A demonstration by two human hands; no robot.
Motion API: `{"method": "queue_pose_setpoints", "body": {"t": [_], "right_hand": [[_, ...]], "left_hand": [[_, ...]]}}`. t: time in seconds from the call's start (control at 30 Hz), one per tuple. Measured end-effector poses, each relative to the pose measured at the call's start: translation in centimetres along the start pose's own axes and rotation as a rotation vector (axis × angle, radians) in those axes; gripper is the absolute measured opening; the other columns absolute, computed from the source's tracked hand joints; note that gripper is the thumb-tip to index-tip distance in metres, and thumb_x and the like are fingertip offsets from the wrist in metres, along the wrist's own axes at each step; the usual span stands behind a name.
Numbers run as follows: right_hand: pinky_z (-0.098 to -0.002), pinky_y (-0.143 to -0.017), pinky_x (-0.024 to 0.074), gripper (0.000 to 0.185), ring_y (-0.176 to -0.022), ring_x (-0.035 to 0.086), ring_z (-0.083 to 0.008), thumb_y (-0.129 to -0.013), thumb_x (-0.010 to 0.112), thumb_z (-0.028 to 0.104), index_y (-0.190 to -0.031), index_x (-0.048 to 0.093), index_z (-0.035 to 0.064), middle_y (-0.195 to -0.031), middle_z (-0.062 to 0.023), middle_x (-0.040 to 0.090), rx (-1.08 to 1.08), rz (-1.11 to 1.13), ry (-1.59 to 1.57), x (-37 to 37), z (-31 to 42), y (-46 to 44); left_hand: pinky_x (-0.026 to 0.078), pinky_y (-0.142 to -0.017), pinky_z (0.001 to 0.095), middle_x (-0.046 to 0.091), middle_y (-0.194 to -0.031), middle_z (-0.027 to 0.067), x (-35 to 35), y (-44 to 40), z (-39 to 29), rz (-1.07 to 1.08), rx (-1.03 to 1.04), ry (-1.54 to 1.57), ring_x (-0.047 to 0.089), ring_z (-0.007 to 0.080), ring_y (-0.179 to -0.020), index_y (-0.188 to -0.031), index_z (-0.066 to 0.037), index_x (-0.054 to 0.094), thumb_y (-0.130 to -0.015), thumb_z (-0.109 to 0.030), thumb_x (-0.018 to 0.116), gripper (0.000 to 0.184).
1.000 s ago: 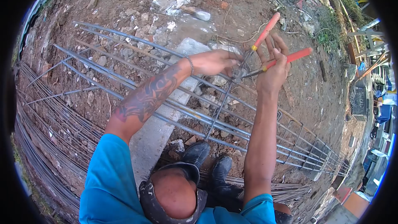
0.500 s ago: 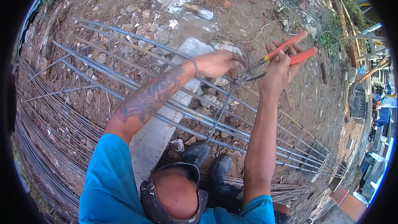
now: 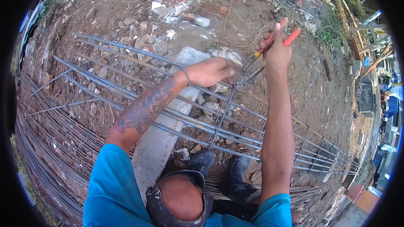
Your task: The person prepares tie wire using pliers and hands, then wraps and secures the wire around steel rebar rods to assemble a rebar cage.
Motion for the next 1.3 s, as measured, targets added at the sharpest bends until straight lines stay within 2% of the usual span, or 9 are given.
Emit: {"method": "queue_pose_setpoints", "body": {"t": [0.23,0.4,0.5,0.63,0.8,0.9,1.07,1.2,1.3], "right_hand": [[-0.0328,-0.064,0.0438,0.032,-0.064,0.049,-0.0155,-0.090,0.057,0.034,-0.095,0.052,0.0032,-0.077,-0.0038,0.049,0.021,0.600,-0.186,3.1,-0.1,0.0],[-0.0293,-0.068,0.0438,0.035,-0.071,0.051,-0.0136,-0.084,0.065,0.034,-0.096,0.056,0.0026,-0.080,-0.0033,0.052,-0.039,0.739,0.083,3.4,0.8,-0.6],[-0.0241,-0.062,0.0393,0.034,-0.071,0.046,-0.0116,-0.080,0.071,0.031,-0.090,0.054,0.0036,-0.076,-0.0017,0.050,0.032,0.653,0.340,3.4,2.9,0.3],[-0.0191,-0.061,0.0381,0.034,-0.069,0.046,-0.0068,-0.079,0.073,0.019,-0.099,0.052,0.0011,-0.075,0.0023,0.049,-0.417,-0.089,0.419,3.0,7.2,2.6],[-0.0222,-0.057,0.0366,0.027,-0.064,0.039,-0.0058,-0.082,0.066,0.014,-0.101,0.048,0.0053,-0.072,0.0047,0.041,-0.175,0.296,0.118,5.0,4.9,1.3],[-0.0228,-0.055,0.0381,0.022,-0.060,0.039,-0.0072,-0.078,0.066,0.019,-0.086,0.048,0.0099,-0.071,0.0018,0.042,0.109,1.058,-0.512,6.2,5.7,3.0],[-0.0251,-0.059,0.0448,0.029,-0.065,0.051,-0.0116,-0.076,0.067,0.030,-0.090,0.057,0.0067,-0.074,-0.0026,0.052,0.106,1.224,-0.540,6.4,5.9,4.0],[-0.0289,-0.060,0.0510,0.048,-0.071,0.062,-0.0175,-0.081,0.062,0.046,-0.099,0.063,0.0009,-0.081,-0.0094,0.062,-0.035,1.264,-0.112,5.5,6.0,3.9],[-0.0273,-0.067,0.0474,0.057,-0.069,0.056,-0.0142,-0.085,0.059,0.051,-0.111,0.052,0.0003,-0.077,-0.0045,0.056,-0.188,0.645,-0.138,3.6,6.7,3.1]], "left_hand": [[0.040,-0.101,0.0371,0.057,-0.118,0.0204,-6.0,-1.4,-2.8,0.047,0.193,0.467,0.053,0.0291,-0.116,-0.127,0.008,0.046,-0.085,-0.037,0.061,0.063],[0.050,-0.082,0.0351,0.065,-0.092,0.0147,2.9,-6.5,-4.3,0.325,0.180,0.632,0.064,0.0248,-0.087,-0.110,0.007,0.055,-0.086,-0.021,0.062,0.037],[0.044,-0.047,0.0355,0.060,-0.068,0.0091,1.9,-6.5,-3.8,-0.146,0.129,0.667,0.057,0.0172,-0.053,-0.086,0.002,0.058,-0.083,-0.013,0.061,0.015],[0.046,-0.058,0.0421,0.057,-0.066,0.0170,1.4,-4.6,-6.1,-0.765,0.257,0.010,0.059,0.0232,-0.059,-0.085,0.005,0.057,-0.079,-0.015,0.061,0.021],[0.047,-0.062,0.0389,0.060,-0.068,0.0159,0.6,-2.4,-5.6,-1.110,0.041,-0.175,0.060,0.0272,-0.063,-0.081,0.002,0.059,-0.074,-0.023,0.070,0.028],[0.049,-0.074,0.0328,0.065,-0.090,0.0079,-0.5,-1.8,-7.5,-0.519,0.201,0.022,0.061,0.0163,-0.086,-0.089,-0.001,0.063,-0.074,-0.028,0.077,0.034],[0.046,-0.083,0.0286,0.062,-0.094,0.0089,1.7,-3.7,-7.1,-0.058,0.242,0.443,0.058,0.0146,-0.086,-0.103,0.001,0.059,-0.079,-0.028,0.072,0.040],[0.048,-0.076,0.0355,0.063,-0.089,0.0126,1.9,-2.8,-7.5,-0.551,0.247,0.213,0.062,0.0248,-0.084,-0.102,0.000,0.056,-0.083,-0.020,0.063,0.029],[0.047,-0.069,0.0443,0.062,-0.087,0.0228,1.4,-3.1,-7.8,-0.925,0.164,0.001,0.060,0.0414,-0.081,-0.089,0.001,0.056,-0.079,-0.012,0.056,0.017]]}}
Point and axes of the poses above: each hand's wrist, its own y-axis away from the middle knuckle, its own x-axis out of the palm, z = x × y, the point moved 7 cm from there along -y, towards the middle knuckle
